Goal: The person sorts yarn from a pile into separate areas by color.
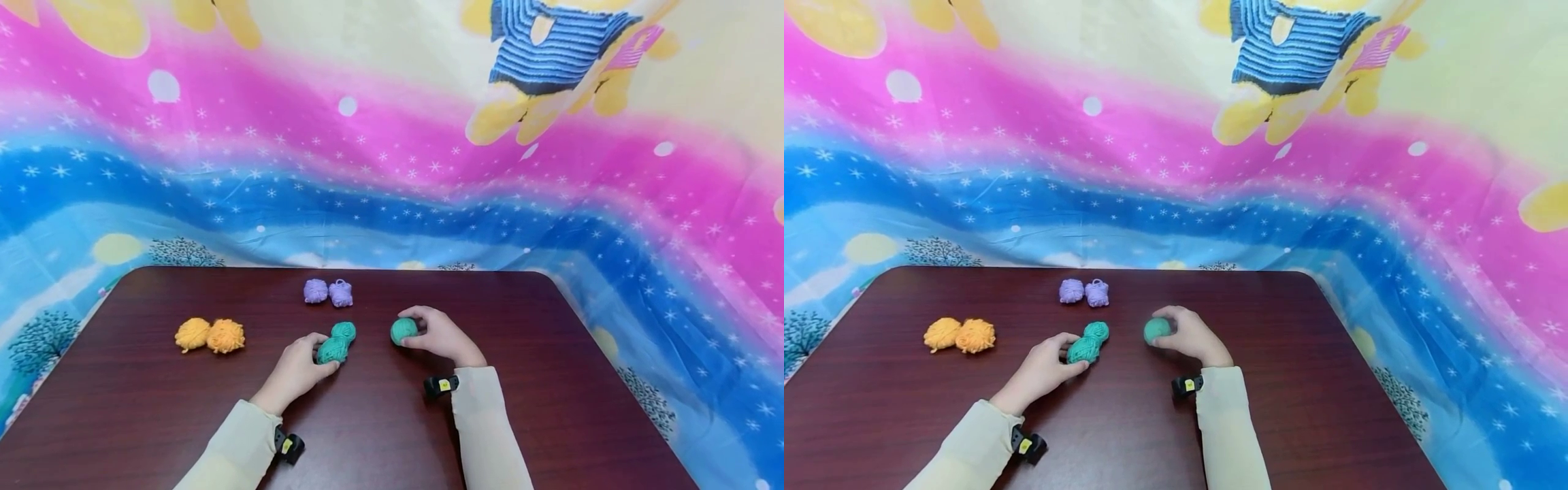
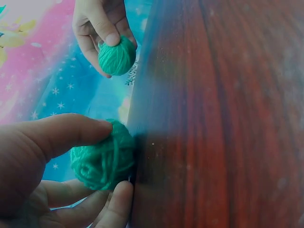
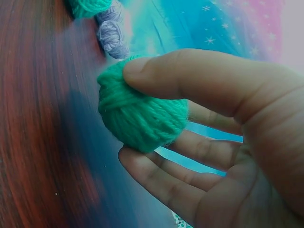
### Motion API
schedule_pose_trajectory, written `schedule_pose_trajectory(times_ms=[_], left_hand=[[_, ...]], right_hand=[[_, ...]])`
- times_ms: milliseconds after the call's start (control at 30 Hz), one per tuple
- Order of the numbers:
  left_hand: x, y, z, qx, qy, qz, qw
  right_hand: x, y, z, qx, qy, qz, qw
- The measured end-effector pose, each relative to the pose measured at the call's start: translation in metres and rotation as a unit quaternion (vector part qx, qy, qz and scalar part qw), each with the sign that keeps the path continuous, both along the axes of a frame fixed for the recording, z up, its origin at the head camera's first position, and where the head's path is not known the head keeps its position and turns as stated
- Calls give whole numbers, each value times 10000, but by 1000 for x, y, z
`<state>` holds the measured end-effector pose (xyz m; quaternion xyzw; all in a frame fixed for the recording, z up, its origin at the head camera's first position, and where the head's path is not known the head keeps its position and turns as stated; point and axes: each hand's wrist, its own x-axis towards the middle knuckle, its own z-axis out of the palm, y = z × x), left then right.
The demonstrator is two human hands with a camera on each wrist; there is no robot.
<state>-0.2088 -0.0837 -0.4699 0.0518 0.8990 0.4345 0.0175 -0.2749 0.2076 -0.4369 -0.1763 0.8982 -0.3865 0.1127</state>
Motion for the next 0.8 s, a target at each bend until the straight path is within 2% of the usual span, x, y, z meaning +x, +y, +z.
schedule_pose_trajectory(times_ms=[233,433,600,800], left_hand=[[-1,0,1,-5,97,144,9998],[-1,-7,8,-45,120,260,9996],[0,-15,15,-71,-6,333,9994],[1,-19,18,-139,-42,275,9995]], right_hand=[[-1,-1,-2,-133,13,155,9998],[-2,-7,-4,-321,35,271,9991],[1,-15,-5,-235,-113,383,9989],[3,-25,-10,-97,-198,572,9981]])
